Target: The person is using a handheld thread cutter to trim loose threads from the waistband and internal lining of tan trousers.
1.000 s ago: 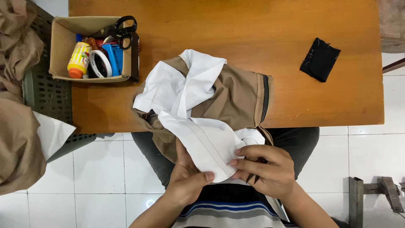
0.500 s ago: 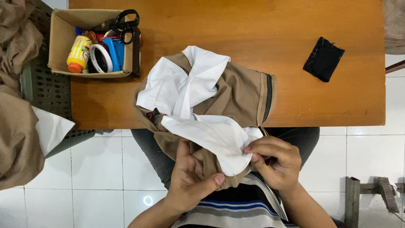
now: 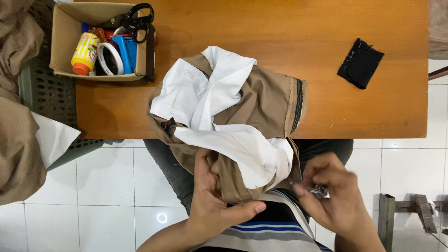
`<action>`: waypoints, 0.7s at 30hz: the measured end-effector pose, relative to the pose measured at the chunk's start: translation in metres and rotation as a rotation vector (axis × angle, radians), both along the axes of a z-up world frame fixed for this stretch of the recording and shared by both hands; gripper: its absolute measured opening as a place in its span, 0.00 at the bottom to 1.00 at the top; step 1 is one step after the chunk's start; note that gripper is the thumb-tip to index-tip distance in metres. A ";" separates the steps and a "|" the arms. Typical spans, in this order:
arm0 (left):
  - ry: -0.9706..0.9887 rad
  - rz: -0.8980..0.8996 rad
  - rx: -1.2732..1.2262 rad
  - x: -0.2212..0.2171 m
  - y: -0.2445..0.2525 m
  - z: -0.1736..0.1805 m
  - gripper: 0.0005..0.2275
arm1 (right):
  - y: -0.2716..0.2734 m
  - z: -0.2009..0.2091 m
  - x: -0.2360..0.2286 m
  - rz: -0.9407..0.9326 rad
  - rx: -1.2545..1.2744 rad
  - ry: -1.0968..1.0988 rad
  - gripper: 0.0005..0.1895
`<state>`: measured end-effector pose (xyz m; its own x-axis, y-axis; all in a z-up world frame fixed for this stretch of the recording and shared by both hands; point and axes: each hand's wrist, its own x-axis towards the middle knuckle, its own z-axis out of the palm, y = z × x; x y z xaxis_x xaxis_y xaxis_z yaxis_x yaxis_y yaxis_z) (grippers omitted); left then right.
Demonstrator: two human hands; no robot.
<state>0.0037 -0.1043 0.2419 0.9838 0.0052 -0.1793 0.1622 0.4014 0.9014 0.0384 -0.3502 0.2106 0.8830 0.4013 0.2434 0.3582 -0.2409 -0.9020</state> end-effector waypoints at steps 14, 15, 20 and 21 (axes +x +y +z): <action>0.015 0.073 -0.037 -0.006 -0.001 -0.013 0.31 | 0.037 0.044 0.019 0.084 -0.273 -0.547 0.13; 0.015 0.074 -0.038 -0.005 -0.001 -0.011 0.31 | 0.039 0.046 0.021 0.085 -0.273 -0.547 0.13; -0.021 0.087 -0.033 -0.001 -0.001 -0.007 0.30 | 0.045 0.049 0.026 0.096 -0.280 -0.615 0.08; -0.020 0.087 -0.034 -0.002 -0.001 -0.007 0.30 | 0.045 0.049 0.026 0.097 -0.282 -0.614 0.08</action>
